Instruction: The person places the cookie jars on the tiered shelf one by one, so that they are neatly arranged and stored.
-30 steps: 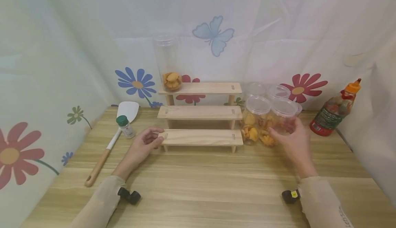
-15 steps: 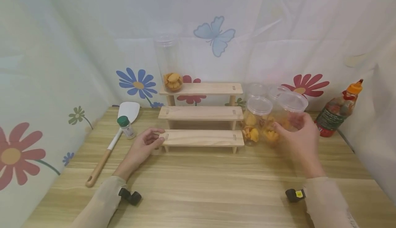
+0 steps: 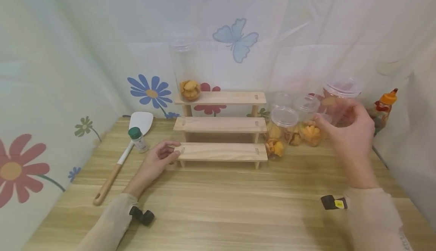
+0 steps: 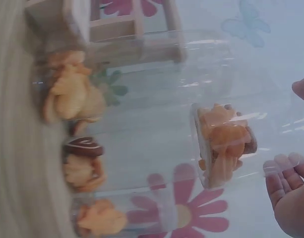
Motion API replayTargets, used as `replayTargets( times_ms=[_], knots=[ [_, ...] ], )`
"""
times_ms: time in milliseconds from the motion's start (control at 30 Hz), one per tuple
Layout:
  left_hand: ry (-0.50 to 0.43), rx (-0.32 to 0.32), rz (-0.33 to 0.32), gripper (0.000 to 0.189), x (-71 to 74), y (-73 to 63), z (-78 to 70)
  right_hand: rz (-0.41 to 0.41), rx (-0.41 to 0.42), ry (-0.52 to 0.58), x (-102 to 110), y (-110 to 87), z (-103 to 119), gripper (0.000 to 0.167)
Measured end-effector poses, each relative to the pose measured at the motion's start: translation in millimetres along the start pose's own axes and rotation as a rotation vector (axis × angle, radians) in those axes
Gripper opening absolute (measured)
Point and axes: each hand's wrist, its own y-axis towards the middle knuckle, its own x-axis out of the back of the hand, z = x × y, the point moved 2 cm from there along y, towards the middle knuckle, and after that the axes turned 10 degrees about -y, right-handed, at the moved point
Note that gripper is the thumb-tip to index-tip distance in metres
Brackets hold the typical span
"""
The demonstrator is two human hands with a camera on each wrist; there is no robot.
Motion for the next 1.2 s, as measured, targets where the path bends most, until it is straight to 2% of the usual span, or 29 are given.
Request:
replayTargets(
  times_ms=[100, 200, 333, 467, 700, 1000, 1200],
  knots=[
    [0.0, 0.001, 0.008, 0.033, 0.4, -0.3, -0.4, -0.041, 0.079, 0.034, 4.9, 7.9, 16.3, 0.042],
    [0.0, 0.003, 0.009, 0.033, 0.3, -0.8, -1.3, -0.058, 0.122, 0.069, 9.9, 16.2, 33.8, 0.043],
    [0.002, 0.004, 0.005, 0.033, -0.3, -1.3, -1.8, -0.034, 0.134, 0.104, 11.6, 24.7, 59.9, 0.049],
    [0.004, 0.004, 0.003, 0.033, -0.1, -1.3, -1.4, 0.021, 0.159, 0.117, 2.5, 30.9, 83.5, 0.051],
    [0.002, 0.005, 0.005, 0.033, -0.9, -2.1, -2.6, 0.159, 0.217, 0.134, -37.1, 42.2, 104.7, 0.055],
    [0.002, 0.002, 0.004, 0.033, -1.8, -1.8, -1.7, 0.293, 0.211, 0.208, -97.5, 42.2, 131.4, 0.061],
    [0.004, -0.004, 0.003, 0.033, -1.3, -2.8, -3.9, 0.382, 0.19, 0.256, -128.4, 42.2, 145.1, 0.067]
  ],
)
